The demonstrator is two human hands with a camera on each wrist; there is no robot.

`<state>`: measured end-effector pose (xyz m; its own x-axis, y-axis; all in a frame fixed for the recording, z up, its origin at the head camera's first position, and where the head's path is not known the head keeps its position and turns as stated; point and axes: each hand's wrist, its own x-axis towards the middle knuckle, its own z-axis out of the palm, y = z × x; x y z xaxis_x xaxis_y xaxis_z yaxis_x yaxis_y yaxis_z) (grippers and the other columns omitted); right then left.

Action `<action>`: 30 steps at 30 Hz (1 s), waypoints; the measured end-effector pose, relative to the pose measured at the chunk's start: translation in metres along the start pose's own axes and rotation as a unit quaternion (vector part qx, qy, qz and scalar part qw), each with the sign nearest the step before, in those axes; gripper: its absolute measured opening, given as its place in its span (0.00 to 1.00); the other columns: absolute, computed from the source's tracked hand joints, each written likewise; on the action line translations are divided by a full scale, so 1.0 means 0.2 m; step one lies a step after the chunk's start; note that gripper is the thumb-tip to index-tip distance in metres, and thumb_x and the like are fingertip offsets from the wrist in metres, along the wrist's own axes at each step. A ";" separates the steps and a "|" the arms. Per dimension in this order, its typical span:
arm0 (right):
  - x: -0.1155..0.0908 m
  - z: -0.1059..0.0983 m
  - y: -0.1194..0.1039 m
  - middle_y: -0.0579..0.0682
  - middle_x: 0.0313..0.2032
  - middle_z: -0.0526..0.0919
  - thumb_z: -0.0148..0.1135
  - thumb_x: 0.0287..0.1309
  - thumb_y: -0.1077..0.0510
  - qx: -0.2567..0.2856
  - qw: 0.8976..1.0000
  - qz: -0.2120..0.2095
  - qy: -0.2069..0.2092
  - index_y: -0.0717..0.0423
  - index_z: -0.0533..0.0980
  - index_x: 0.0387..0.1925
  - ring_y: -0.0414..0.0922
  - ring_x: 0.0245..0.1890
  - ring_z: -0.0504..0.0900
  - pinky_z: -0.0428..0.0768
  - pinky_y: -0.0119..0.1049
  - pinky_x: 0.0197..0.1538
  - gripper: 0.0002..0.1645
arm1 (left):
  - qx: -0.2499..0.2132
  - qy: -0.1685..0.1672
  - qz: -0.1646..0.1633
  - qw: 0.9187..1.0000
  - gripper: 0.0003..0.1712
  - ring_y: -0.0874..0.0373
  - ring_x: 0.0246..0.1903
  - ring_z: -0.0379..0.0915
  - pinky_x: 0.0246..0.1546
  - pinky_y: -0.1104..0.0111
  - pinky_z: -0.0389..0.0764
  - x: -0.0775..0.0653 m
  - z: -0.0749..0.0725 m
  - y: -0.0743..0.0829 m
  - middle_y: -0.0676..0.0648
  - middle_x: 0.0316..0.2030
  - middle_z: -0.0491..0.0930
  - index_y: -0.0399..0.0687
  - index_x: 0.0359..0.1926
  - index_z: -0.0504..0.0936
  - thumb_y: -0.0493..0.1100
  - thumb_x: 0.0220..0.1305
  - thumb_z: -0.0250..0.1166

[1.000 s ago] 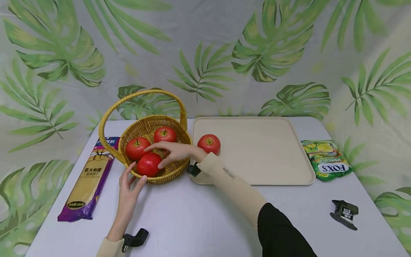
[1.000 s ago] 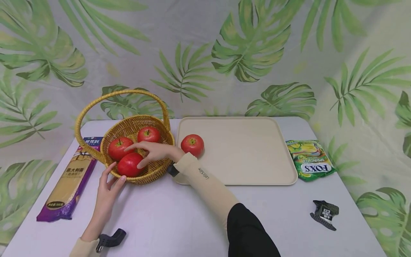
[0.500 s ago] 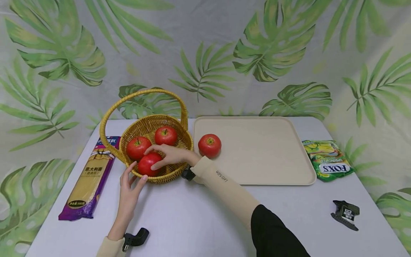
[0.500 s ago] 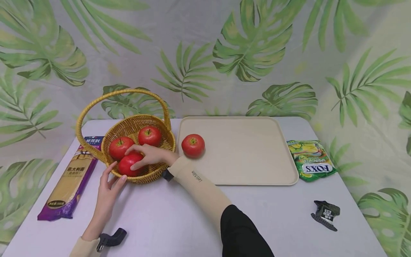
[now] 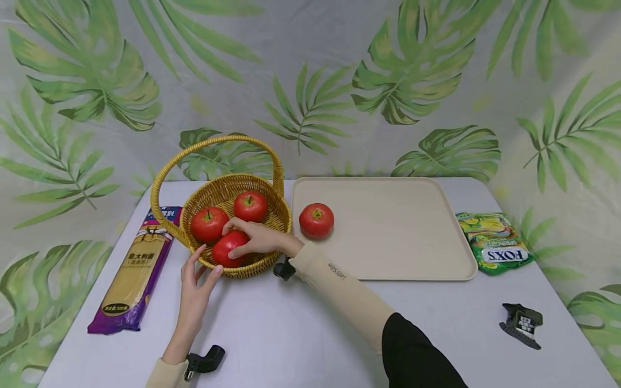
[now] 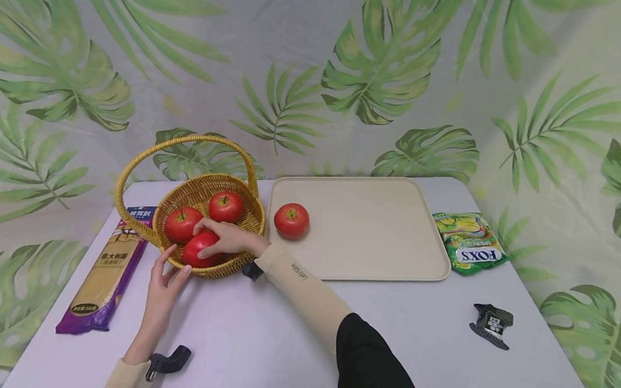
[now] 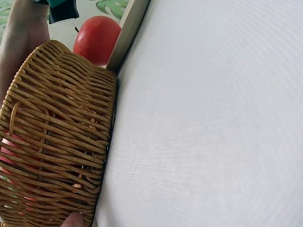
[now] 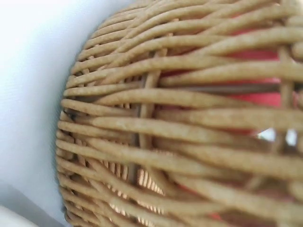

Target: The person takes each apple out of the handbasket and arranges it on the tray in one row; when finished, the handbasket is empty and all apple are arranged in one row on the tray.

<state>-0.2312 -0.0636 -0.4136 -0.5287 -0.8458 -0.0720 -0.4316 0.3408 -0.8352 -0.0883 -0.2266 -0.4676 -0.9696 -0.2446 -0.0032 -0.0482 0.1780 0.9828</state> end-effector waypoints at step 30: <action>-0.53 -0.56 0.14 0.52 0.59 0.65 0.64 0.56 0.61 0.115 0.977 -0.026 0.176 0.52 0.62 0.58 0.53 0.52 0.74 0.75 0.46 0.53 0.30 | -0.008 0.005 0.007 1.000 0.37 0.38 0.67 0.46 0.58 0.38 0.58 0.00 0.00 -0.01 0.46 0.72 0.37 0.49 0.73 0.53 0.44 0.68 0.60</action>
<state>-0.2692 0.0815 -0.3673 -0.7473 -0.6514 0.1316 -0.3100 0.1666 -0.9360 -0.0890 -0.2268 -0.4692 -0.9678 -0.2515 0.0133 -0.0297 0.1661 0.9857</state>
